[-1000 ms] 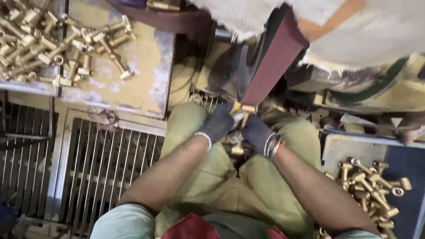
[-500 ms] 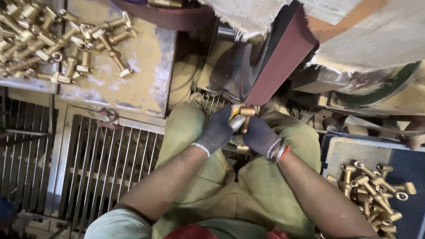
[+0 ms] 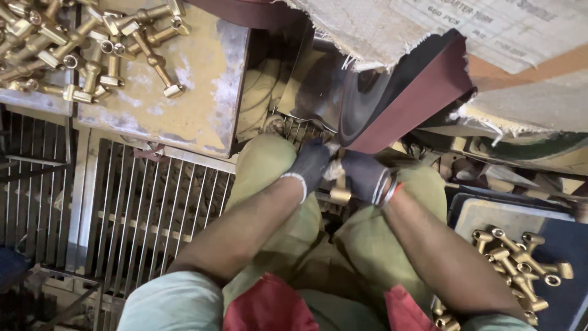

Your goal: The person sits on the floor and repeatedly presses small brass fittings against a moving belt sander to smooth their surfaces. They handle the parts one at a time, rotating them to contact different sides, then place them into a nearby bin.

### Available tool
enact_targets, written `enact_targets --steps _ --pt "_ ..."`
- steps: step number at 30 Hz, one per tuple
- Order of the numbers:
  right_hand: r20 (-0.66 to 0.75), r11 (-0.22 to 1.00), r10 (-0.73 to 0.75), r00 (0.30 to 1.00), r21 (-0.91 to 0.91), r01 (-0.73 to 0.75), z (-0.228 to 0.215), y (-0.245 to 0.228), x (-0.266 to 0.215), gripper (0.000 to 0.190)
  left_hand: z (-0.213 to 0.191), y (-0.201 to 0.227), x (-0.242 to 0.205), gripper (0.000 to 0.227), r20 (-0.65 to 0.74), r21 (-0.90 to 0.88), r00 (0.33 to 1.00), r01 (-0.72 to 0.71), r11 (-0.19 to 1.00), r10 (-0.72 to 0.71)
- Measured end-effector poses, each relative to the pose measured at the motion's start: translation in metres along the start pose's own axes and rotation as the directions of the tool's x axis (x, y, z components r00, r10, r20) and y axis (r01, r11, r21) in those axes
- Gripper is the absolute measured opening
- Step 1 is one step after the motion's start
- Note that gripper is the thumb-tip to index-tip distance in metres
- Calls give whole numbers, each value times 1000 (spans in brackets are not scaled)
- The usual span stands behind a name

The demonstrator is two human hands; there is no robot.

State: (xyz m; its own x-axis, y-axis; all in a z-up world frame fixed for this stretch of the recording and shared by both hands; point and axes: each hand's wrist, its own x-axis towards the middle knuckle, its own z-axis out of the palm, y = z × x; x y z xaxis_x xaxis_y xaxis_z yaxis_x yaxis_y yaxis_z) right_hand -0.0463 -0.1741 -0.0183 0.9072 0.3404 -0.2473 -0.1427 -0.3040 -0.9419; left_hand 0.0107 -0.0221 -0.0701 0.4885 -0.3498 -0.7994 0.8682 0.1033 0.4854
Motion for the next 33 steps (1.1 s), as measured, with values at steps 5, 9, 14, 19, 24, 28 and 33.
enact_targets --steps 5,9,14,19,24,28,33 --pt "-69 918 -113 991 -389 77 3 -2 -1 28 3 5 -3 15 52 -55 997 -56 997 59" --pt "-185 956 291 939 37 -289 36 -16 -16 34 -4 -10 -31 20 116 92 987 -122 988 111" --pt "-270 992 109 957 89 -88 39 -51 -18 27 -1 16 -67 22 317 405 802 -597 693 506" --pt "-325 941 145 935 -246 -231 33 -49 -30 26 2 27 -81 24 411 491 746 -665 563 523" --pt "-148 947 154 977 303 -103 27 -52 -25 40 8 35 -66 22 303 515 920 -377 770 248" --pt "41 671 269 962 709 -218 15 -60 -22 40 5 33 -43 20 226 403 972 -148 903 59" --pt "-169 940 -160 973 274 202 2 -53 -13 37 4 18 -22 21 163 61 987 -11 998 1"
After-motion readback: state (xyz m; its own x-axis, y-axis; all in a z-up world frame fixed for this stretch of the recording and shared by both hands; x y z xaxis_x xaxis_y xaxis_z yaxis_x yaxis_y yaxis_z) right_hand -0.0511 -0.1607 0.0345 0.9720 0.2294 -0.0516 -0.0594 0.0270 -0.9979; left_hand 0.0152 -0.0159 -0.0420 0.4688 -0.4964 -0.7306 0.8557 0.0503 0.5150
